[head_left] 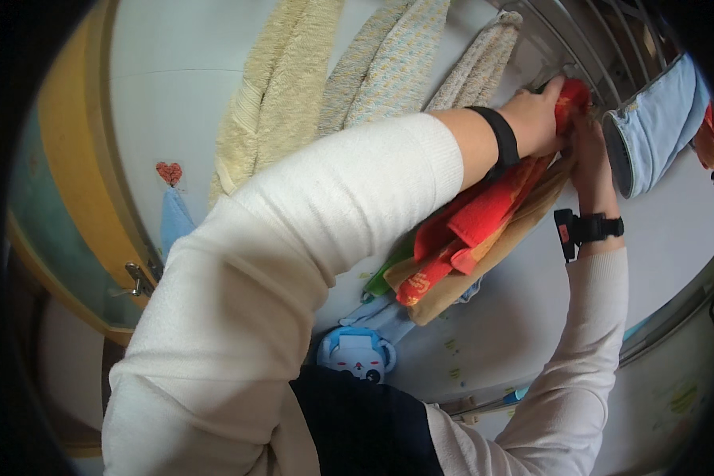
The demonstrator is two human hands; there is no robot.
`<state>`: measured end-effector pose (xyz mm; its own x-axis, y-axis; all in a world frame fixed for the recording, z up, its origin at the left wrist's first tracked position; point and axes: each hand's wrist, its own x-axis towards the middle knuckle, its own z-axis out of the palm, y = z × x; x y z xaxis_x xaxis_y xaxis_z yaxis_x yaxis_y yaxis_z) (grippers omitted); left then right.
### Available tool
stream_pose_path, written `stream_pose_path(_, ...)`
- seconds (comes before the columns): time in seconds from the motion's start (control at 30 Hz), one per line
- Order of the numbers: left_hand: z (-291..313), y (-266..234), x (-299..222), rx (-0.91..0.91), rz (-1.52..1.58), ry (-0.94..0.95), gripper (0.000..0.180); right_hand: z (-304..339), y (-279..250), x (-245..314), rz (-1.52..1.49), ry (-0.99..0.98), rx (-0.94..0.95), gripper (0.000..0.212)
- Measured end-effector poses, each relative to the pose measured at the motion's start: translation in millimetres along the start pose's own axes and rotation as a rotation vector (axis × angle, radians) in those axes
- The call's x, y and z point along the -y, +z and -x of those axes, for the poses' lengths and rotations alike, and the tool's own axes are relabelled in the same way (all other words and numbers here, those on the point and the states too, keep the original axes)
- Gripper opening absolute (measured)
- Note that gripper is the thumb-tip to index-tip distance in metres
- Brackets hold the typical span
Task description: The person attaches a grey microfiber cloth to a light blue mop head, then connects the mop head to a metal handle. They place the assembled mop against the wall, then pick up and fold a red cloth, and finally retrieve a toothbrush from a red box and place it on a shelf.
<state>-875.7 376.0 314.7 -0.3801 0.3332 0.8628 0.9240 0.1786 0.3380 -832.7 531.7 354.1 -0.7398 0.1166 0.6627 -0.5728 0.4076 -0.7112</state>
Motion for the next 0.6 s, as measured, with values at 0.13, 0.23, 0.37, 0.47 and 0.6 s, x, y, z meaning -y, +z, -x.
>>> stream_pose_path(0.13,-33,2,3,-0.051,-0.098,0.101,0.091,-61,-38,-33,-0.171,-0.103,-0.006,0.031)
stream_pose_path(0.23,-54,5,6,0.001,-0.183,0.067,0.088,-99,-58,-52,-0.118,-0.06,-0.071,0.03)
stream_pose_path(0.37,-60,14,9,0.038,-0.308,0.011,0.077,-120,-65,-63,-0.096,0.008,-0.075,0.029)
stream_pose_path(0.47,-52,14,9,0.176,-0.415,-0.112,0.073,-112,-54,-58,-0.105,0.117,-0.063,0.029)
stream_pose_path(0.6,-22,9,5,0.306,-0.487,-0.266,0.088,-66,-44,-40,1.095,-0.54,0.07,0.031)
